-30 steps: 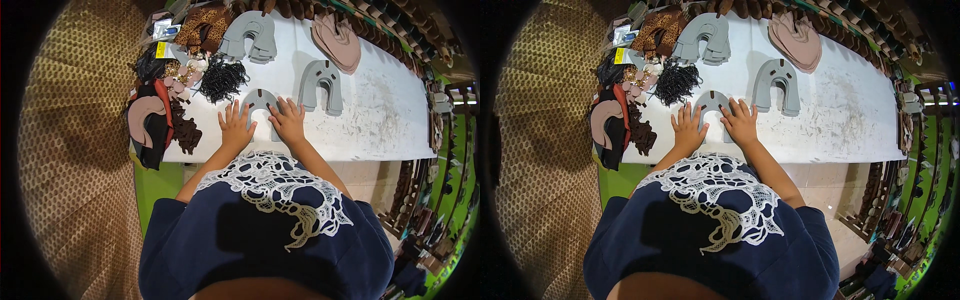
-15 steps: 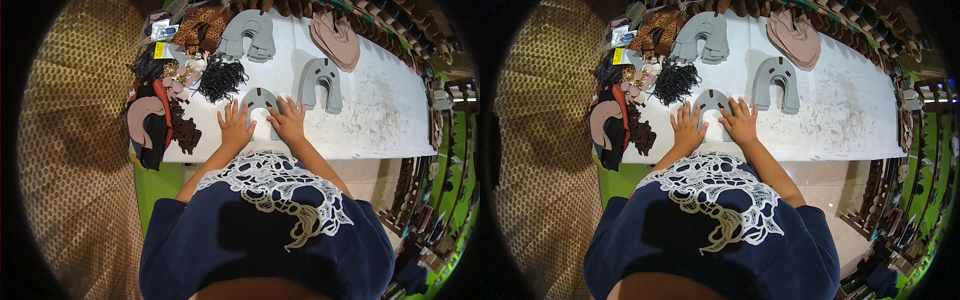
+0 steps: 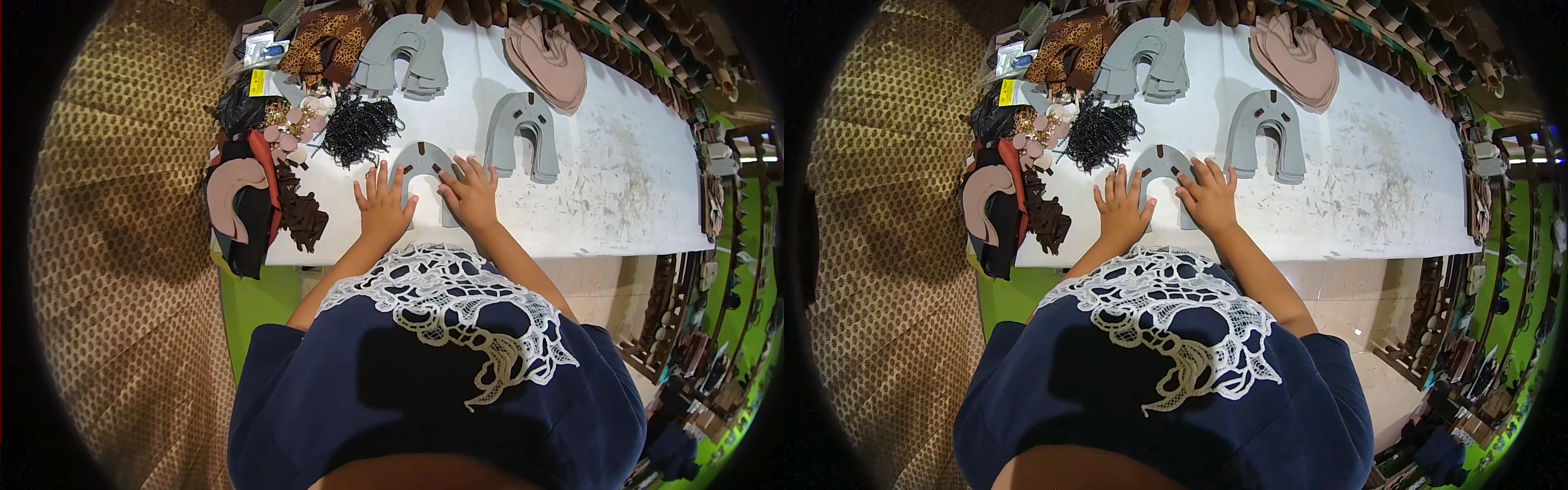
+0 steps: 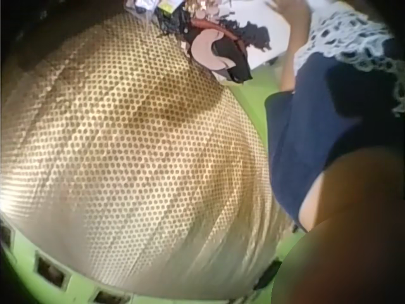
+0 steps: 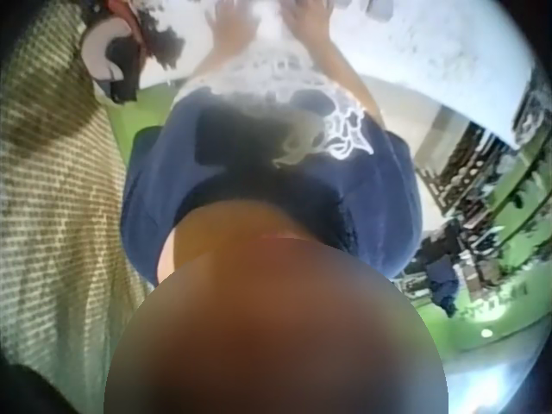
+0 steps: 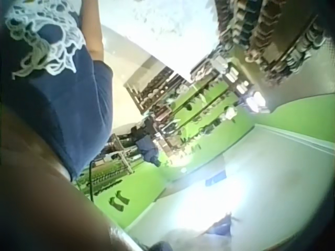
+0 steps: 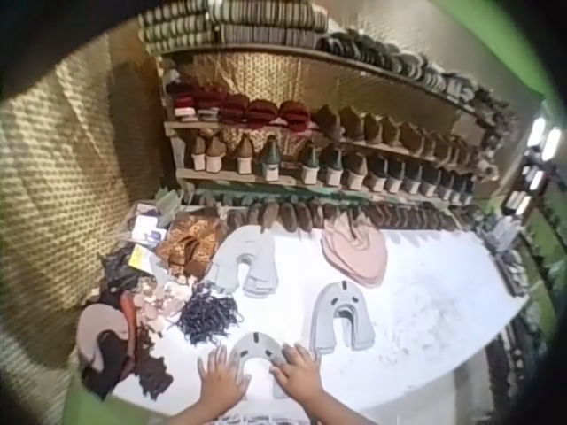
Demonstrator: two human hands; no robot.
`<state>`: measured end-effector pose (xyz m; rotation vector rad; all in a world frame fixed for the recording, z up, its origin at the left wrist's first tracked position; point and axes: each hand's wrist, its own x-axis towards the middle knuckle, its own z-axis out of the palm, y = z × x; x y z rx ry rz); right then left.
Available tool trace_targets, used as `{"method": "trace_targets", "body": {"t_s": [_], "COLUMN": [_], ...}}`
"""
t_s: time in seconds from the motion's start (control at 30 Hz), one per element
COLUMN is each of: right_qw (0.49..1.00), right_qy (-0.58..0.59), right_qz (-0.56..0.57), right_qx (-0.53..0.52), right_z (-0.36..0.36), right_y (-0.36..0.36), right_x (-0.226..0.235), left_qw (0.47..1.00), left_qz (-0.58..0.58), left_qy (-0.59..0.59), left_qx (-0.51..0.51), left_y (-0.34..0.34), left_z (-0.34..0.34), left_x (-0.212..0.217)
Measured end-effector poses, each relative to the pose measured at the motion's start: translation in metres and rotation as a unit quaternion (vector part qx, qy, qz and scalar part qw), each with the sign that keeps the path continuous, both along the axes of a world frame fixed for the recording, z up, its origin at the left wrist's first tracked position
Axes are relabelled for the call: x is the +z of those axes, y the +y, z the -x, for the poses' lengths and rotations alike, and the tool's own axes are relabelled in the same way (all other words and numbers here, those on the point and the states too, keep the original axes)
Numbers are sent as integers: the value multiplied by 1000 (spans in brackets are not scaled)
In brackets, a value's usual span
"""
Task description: Arranging and preparing small components on shoe upper templates at a workbench.
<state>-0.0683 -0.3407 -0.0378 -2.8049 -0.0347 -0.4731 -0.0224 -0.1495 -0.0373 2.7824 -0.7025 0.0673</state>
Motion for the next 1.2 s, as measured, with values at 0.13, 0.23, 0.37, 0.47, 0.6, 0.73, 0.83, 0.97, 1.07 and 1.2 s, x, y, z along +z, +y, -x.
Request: {"method": "trace_targets", "body": {"t_s": [0.13, 0.23, 0.37, 0.47, 0.6, 0.73, 0.83, 0.97, 1.07, 1.2], "right_qw": [999, 999, 999, 999, 998, 997, 997, 994, 996, 994], "right_qy": [21, 34, 29, 14, -21, -21, -23, -18, -37, -26], "right_qz": [-8, 17, 32, 23, 14, 20, -2, 55, 30, -39], "right_qx": [-24, -19, -16, -19, -53, -77, -68, -98, -82, -95], "right_z": [-3, -4, -4, -1, -2, -4, -3, -7, -7, -3], "right_y": [5, 7, 7, 4, 1, 2, 0, 4, 4, -1], "right_x": [7, 8, 8, 5, -3, -6, -8, -8, -6, 1], "left_qw": [1000, 1000, 1000, 1000, 998, 998, 990, 985, 984, 991], "left_qz": [18, -1, -6, -4, 59, 48, 120, 151, 163, 128], "left_qy": [3, 5, -8, 1, 11, 7, 36, 30, -3, -6], "left_qx": [5, -2, -7, -6, 17, 32, 62, 78, 75, 49], "left_y": [1, 0, 0, -1, 2, 5, 7, 7, 7, 10], "left_z": [0, 0, 1, 1, 0, -5, -10, -17, -29, -40], "left_x": [1, 2, 1, 4, -4, -11, -9, -3, -2, 4]}}
